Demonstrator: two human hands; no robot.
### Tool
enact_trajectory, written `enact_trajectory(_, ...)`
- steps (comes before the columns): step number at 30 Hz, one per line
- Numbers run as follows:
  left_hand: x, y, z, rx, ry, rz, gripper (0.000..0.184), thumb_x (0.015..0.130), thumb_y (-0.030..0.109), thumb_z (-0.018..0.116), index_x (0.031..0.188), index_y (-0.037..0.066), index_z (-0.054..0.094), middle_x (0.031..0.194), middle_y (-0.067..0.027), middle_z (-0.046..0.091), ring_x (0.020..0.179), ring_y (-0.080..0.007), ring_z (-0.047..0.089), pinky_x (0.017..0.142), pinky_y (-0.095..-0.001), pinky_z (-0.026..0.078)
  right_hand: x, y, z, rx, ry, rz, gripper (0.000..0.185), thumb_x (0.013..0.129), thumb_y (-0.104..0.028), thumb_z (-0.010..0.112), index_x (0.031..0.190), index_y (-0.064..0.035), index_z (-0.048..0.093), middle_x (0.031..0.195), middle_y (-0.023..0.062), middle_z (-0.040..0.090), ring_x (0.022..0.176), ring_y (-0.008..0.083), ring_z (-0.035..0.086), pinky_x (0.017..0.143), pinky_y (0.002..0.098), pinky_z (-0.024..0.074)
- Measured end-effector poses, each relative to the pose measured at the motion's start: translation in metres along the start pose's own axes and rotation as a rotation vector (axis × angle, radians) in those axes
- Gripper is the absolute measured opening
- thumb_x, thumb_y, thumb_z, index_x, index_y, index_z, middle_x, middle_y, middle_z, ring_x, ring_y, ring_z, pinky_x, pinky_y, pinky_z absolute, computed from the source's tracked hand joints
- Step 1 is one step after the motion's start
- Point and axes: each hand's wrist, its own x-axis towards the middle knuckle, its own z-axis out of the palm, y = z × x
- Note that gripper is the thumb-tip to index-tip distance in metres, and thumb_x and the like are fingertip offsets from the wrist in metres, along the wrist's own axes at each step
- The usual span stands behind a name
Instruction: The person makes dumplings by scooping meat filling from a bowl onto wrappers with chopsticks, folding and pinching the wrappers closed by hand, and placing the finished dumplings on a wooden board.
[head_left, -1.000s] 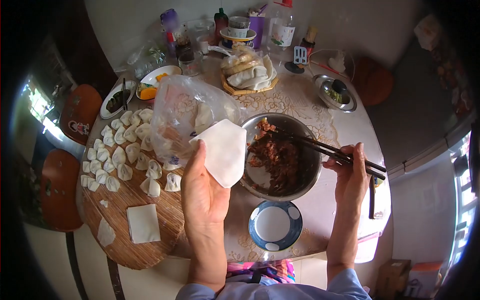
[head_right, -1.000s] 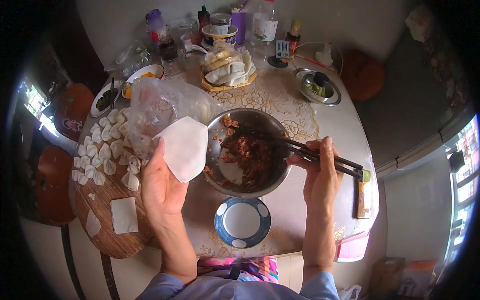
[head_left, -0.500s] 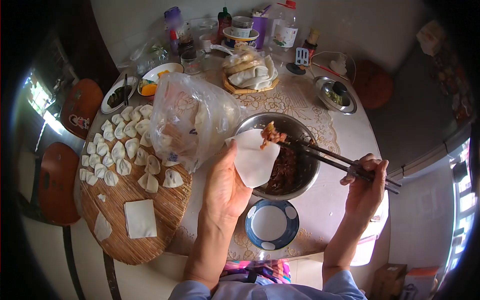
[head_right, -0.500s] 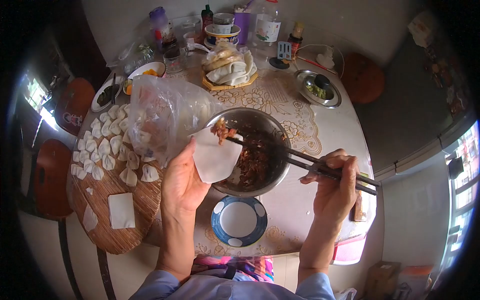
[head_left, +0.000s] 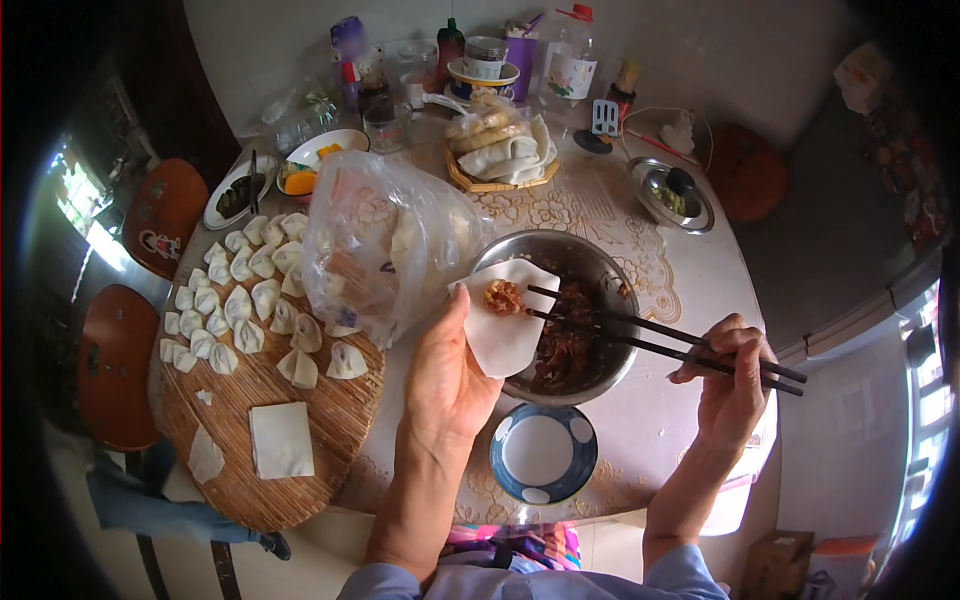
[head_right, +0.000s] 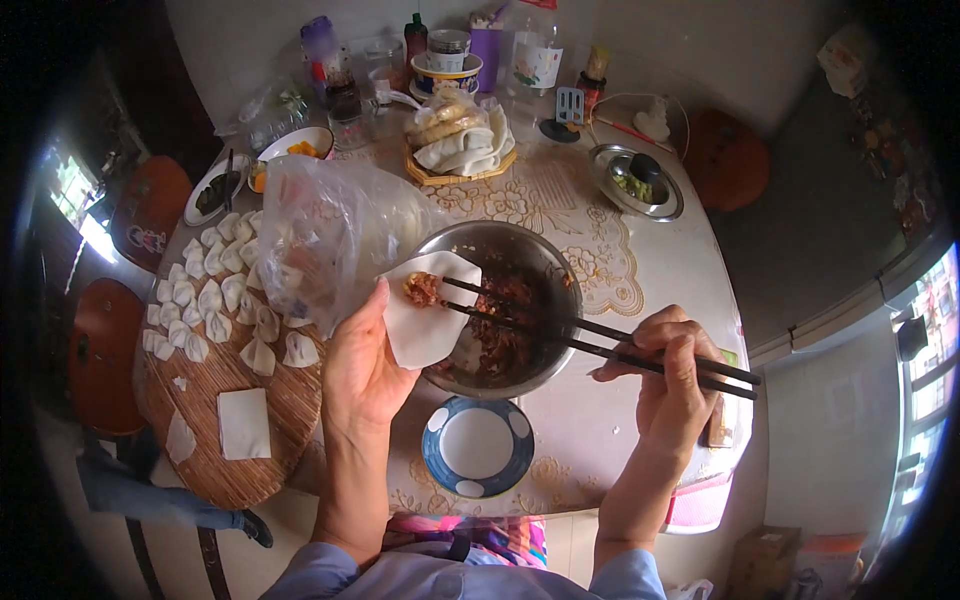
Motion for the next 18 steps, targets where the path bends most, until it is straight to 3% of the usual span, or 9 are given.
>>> enact_trajectory(6,-0.002,-0.001,0.006,0.0,-0.03,-0.052,0.038,0.095,0.027,0.038,0.122,0.0,0.043,0.118,-0.0134,0.053,0.109,-0.0238,0.053,0.094,-0.0381,0.044,0.005,0.005,-0.005,0.091,0.001,-0.025,0.03,0.095,-0.018,0.039,0.08,0.0057,0.049,0.073,0.0145,0.047,0.05,0.0234,0.056,0.045,0.0332,0.0536)
enact_trajectory(12,-0.008,-0.001,0.015,-0.025,-0.126,-0.12,0.039,0.096,0.027,0.038,0.122,0.0,0.042,0.119,-0.0149,0.051,0.109,-0.0251,0.053,0.095,-0.0393,0.043,0.009,0.01,-0.002,0.091,0.01,0.049,0.029,0.094,-0.017,0.041,0.078,0.0051,0.049,0.07,0.0136,0.047,0.049,0.0228,0.056,0.044,0.032,0.0532)
enact_trajectory(18,-0.006,-0.002,0.013,0.008,-0.09,-0.115,0.04,0.096,0.027,0.037,0.122,-0.003,0.041,0.12,-0.0164,0.05,0.112,-0.0263,0.051,0.098,-0.0405,0.041,0.012,0.011,-0.008,0.083,0.041,0.062,0.03,0.094,-0.019,0.041,0.076,0.0042,0.048,0.07,0.0122,0.046,0.048,0.0215,0.056,0.042,0.0296,0.0517)
